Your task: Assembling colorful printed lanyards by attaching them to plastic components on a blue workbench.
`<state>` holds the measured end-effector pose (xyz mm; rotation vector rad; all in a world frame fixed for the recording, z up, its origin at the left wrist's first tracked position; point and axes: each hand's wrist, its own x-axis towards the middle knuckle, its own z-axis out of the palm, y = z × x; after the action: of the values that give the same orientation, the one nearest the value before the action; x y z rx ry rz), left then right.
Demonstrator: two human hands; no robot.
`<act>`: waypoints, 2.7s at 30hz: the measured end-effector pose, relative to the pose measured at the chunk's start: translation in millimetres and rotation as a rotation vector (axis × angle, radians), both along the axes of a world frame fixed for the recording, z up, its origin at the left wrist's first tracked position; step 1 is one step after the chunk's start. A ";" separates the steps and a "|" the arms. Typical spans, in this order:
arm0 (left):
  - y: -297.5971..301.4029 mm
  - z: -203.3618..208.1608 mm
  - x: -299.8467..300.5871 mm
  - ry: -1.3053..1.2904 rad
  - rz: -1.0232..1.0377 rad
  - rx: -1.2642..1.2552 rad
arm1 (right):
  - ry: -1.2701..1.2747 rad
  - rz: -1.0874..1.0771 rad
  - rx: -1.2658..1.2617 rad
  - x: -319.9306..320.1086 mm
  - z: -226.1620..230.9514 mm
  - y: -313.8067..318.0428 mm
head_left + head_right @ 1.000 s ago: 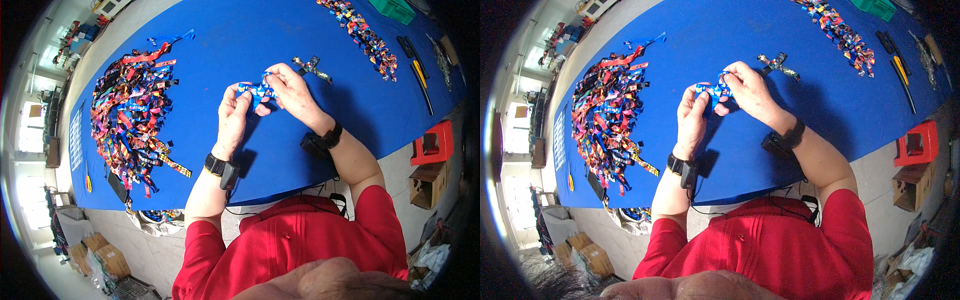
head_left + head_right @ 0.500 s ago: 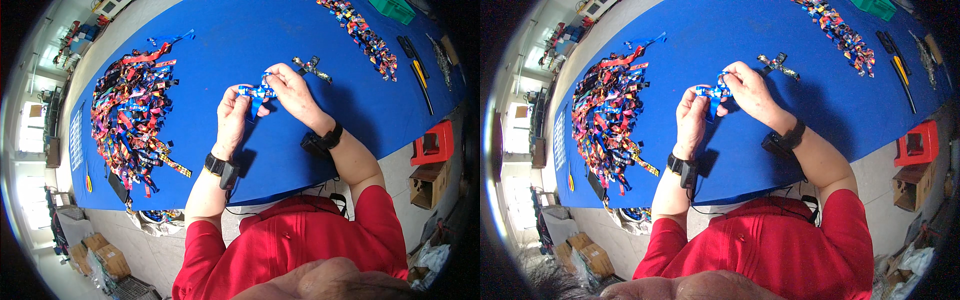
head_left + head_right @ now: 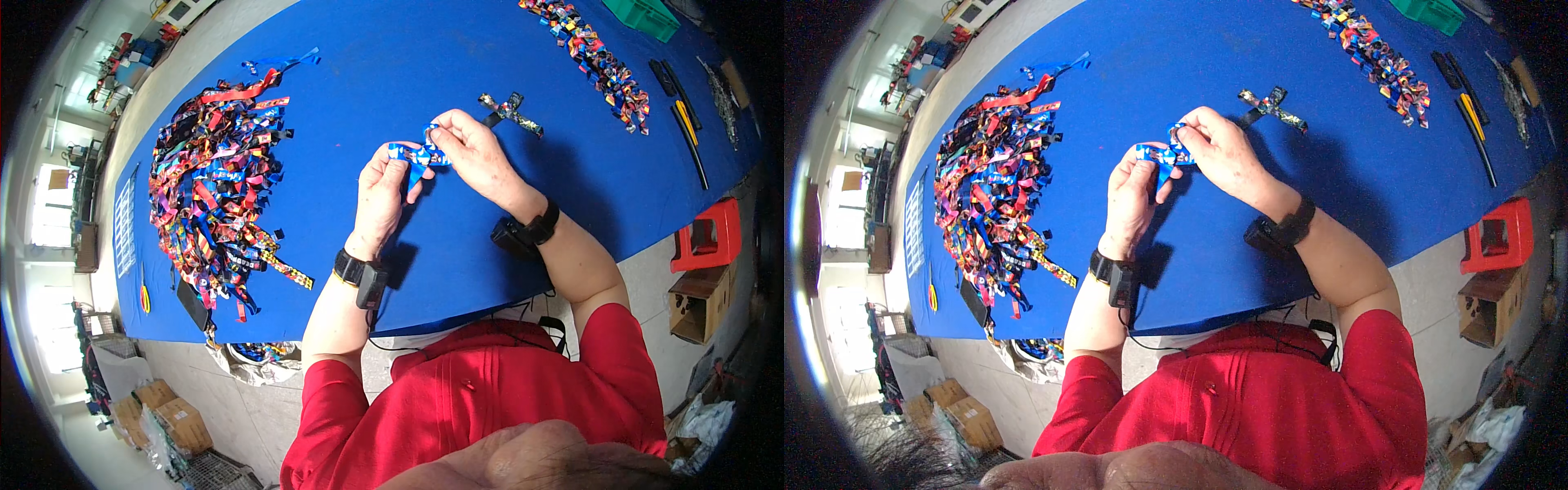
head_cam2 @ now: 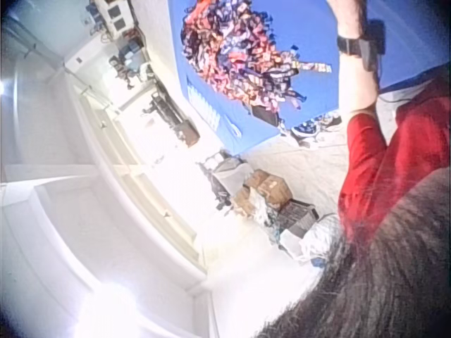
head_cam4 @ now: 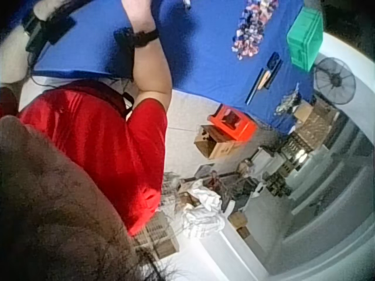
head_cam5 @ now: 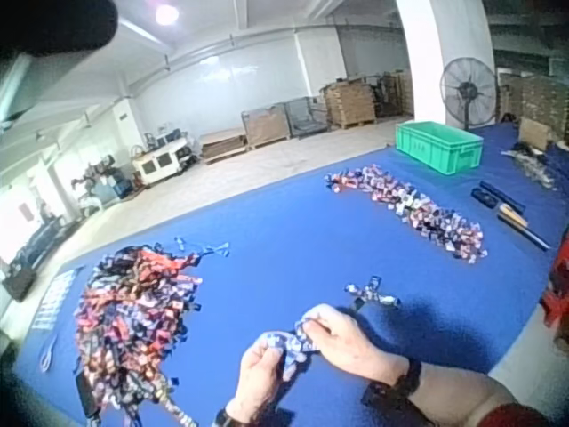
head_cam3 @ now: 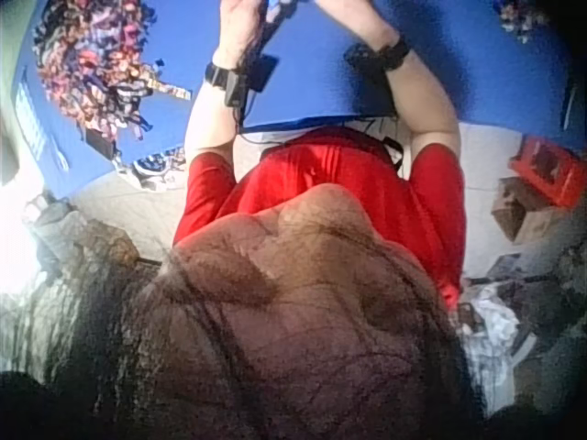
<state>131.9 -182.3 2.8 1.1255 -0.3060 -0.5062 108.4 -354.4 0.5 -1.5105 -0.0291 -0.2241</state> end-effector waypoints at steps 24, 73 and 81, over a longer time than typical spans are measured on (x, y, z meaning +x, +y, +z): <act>4.3 0.0 3.0 0.110 -0.062 -0.130 | 0.074 0.143 0.066 -8.0 18.3 -1.8; -3.1 10.9 -7.7 -0.054 0.018 -0.012 | 0.072 -0.022 -0.035 -15.0 17.4 10.2; -4.4 11.1 -9.0 -0.044 -0.010 -0.093 | 0.173 0.124 0.308 -18.2 19.6 9.9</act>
<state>122.9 -186.7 14.0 1.0460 -0.3700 -0.4721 90.2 -344.5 20.0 -1.2114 0.0478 0.0038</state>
